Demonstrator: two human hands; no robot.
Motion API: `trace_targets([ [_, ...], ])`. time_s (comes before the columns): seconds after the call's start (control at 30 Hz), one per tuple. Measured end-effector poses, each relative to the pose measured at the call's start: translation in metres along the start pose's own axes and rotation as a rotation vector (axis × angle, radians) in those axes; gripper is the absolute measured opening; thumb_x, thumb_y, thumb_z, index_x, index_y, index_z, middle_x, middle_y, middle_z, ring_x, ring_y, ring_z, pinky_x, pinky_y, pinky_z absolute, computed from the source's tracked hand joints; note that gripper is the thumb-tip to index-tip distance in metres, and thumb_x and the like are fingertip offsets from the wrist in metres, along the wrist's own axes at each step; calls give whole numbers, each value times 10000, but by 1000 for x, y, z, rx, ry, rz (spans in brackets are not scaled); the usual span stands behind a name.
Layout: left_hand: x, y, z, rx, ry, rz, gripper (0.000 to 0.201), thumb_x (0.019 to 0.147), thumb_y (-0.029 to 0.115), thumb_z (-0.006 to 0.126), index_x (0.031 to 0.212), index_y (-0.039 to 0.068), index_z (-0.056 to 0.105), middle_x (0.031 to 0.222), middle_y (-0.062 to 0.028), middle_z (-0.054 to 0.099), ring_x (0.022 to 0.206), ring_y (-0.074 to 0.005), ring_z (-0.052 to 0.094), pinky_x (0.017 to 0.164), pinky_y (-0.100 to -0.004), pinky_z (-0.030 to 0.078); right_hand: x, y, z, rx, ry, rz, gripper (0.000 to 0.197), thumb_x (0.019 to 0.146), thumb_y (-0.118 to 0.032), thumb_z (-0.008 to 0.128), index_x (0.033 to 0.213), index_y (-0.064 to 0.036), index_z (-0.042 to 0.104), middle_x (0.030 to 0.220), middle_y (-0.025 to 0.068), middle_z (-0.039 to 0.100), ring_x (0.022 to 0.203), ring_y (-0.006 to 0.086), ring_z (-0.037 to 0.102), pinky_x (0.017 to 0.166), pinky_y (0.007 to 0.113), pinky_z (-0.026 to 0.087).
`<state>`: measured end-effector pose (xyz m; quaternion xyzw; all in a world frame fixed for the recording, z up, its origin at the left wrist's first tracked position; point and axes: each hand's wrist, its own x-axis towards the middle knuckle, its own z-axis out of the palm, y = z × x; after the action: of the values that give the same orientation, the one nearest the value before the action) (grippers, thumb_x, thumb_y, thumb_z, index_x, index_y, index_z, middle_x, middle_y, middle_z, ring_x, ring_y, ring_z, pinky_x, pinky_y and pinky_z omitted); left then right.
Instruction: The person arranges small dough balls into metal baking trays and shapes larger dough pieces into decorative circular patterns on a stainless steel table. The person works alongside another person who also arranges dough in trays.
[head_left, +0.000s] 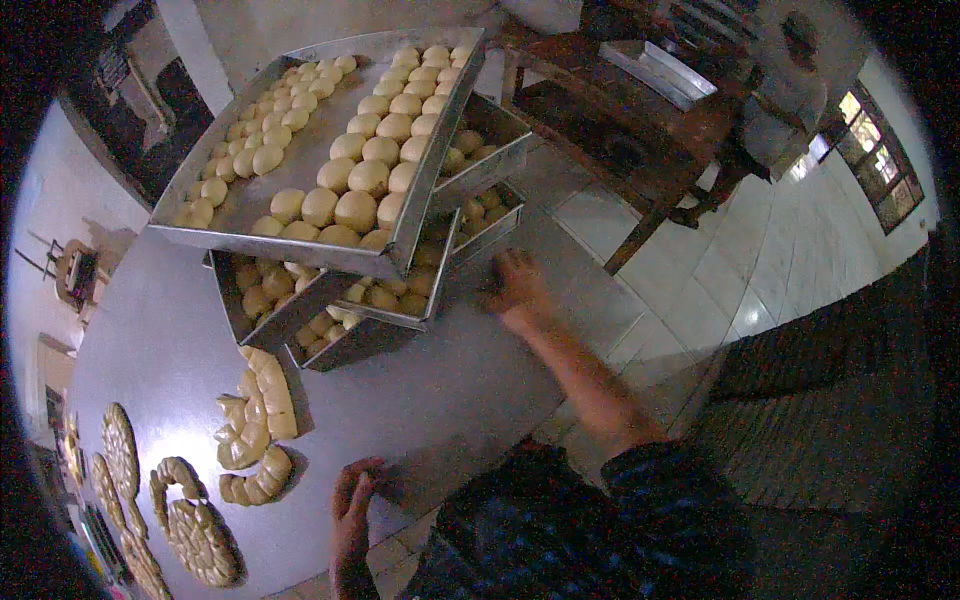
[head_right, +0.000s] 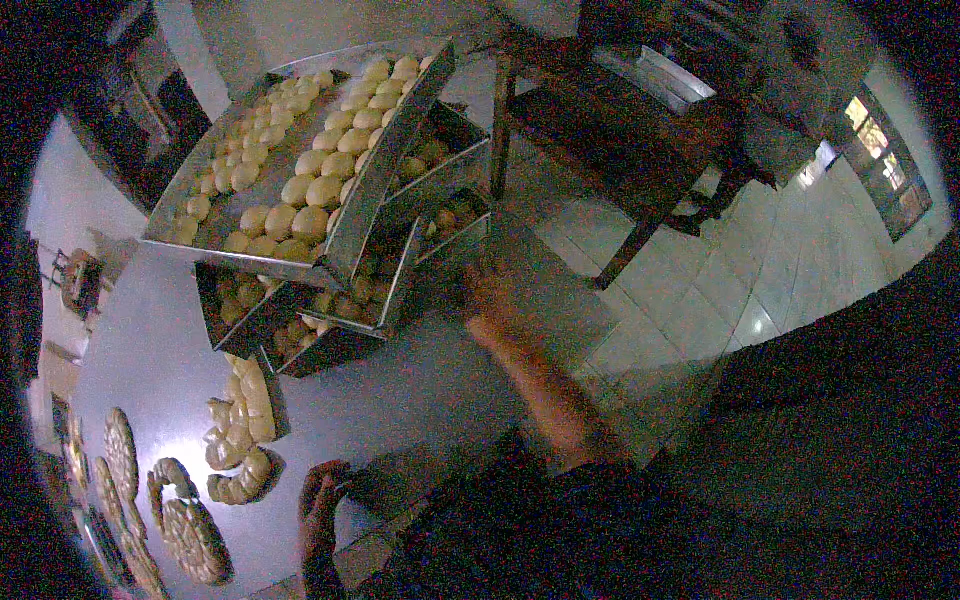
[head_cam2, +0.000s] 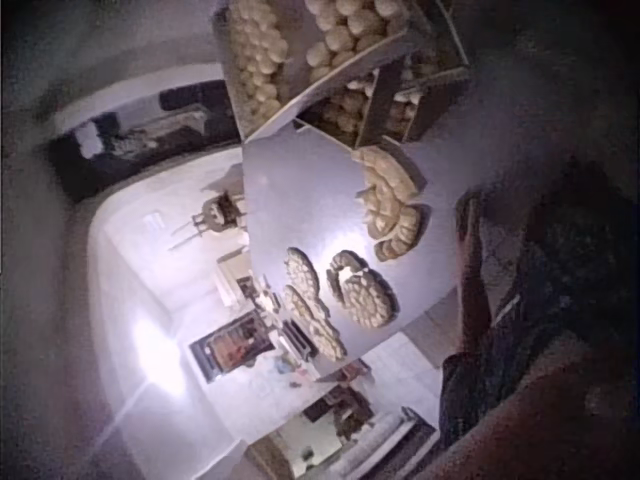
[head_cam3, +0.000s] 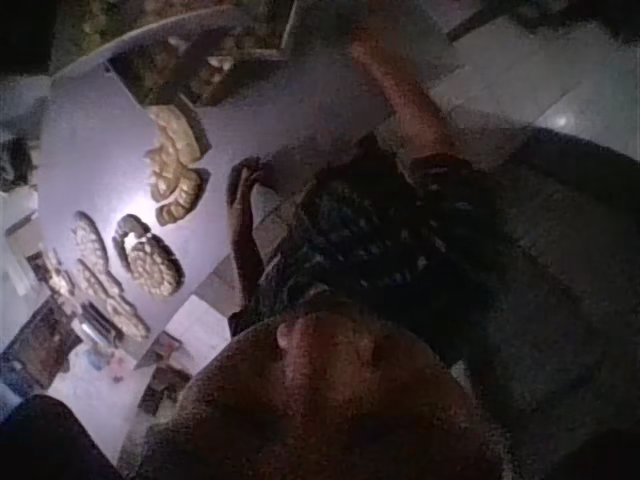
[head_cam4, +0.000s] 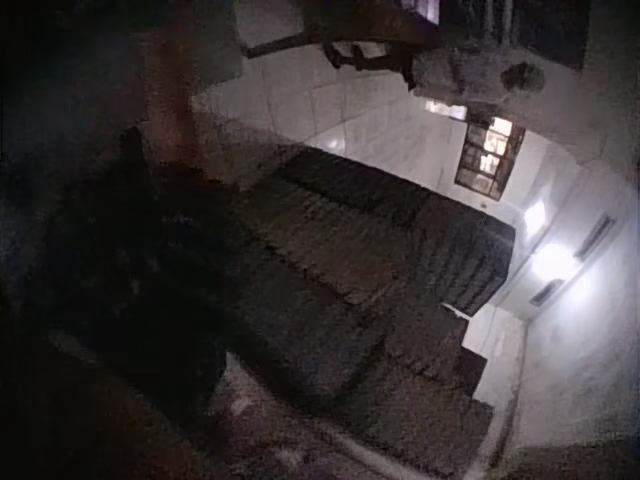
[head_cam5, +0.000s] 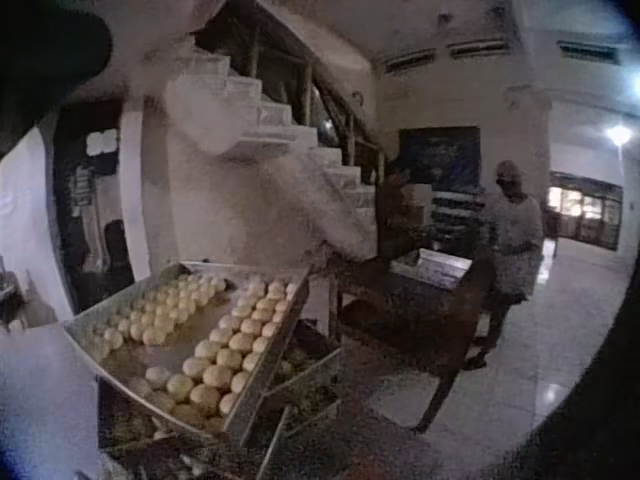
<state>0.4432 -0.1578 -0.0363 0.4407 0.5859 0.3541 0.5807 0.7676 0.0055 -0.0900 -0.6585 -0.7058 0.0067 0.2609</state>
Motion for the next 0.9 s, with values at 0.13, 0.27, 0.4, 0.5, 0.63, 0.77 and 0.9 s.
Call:
trace_targets([
  [0.13, 9, -10, 13, 29, 67, 70, 242, 889, 197, 501, 1074, 46, 546, 1024, -61, 578, 970, -176, 520, 864, -320, 397, -24, -10, -2, 325, -422, -148, 264, 715, -189, 616, 915, -29, 554, 1008, 162, 532, 963, 343, 469, 807, 457, 385],
  [0.27, 35, -26, 19, 174, 105, 152, 241, 861, 163, 534, 1079, 59, 539, 1109, -82, 528, 957, -189, 525, 829, -343, 427, -1, 47, -8, 143, -138, -14, 345, 731, -172, 602, 1028, -17, 517, 1088, 190, 499, 1010, 362, 451, 858, 486, 372],
  [0.4, 55, -13, 44, 542, 120, 337, 304, 763, 86, 611, 1061, 83, 547, 1232, -142, 405, 924, -295, 538, 770, -381, 469, -28, 34, 14, 92, -148, -271, 378, 718, -139, 613, 1058, -10, 511, 1107, 196, 493, 1059, 378, 438, 874, 472, 380],
  [0.5, 54, -21, 47, 652, 322, 431, 330, 749, 86, 617, 1072, 100, 549, 1224, -148, 415, 940, -332, 523, 766, -394, 468, -28, 79, -45, 183, -327, -310, 331, 707, -104, 622, 1005, 9, 533, 1039, 179, 535, 1023, 347, 491, 888, 426, 397],
  [0.63, 56, -32, 59, 836, 362, 457, 394, 737, 144, 631, 1113, 89, 530, 1230, -141, 414, 1017, -347, 457, 828, -414, 435, 72, 66, -110, 1037, -288, 348, 306, 750, -82, 574, 1047, -11, 560, 1031, 98, 580, 970, 188, 544, 866, 325, 420],
  [0.77, 50, -47, 60, 1126, 356, 500, 438, 738, 170, 624, 1150, 92, 500, 1228, -139, 417, 1032, -366, 429, 877, -434, 398, 203, -89, -167, 1225, 133, -364, 349, 828, -103, 532, 1166, -29, 489, 1112, 60, 540, 980, 166, 521, 901, 296, 388],
  [0.9, 62, -23, 70, 1000, 296, 495, 448, 750, 172, 606, 1174, 101, 480, 1227, -145, 421, 1051, -374, 423, 904, -445, 377, 301, -128, -93, 783, 118, -610, 238, 835, -184, 539, 1010, -26, 569, 952, 76, 606, 844, 195, 552, 790, 302, 447],
])
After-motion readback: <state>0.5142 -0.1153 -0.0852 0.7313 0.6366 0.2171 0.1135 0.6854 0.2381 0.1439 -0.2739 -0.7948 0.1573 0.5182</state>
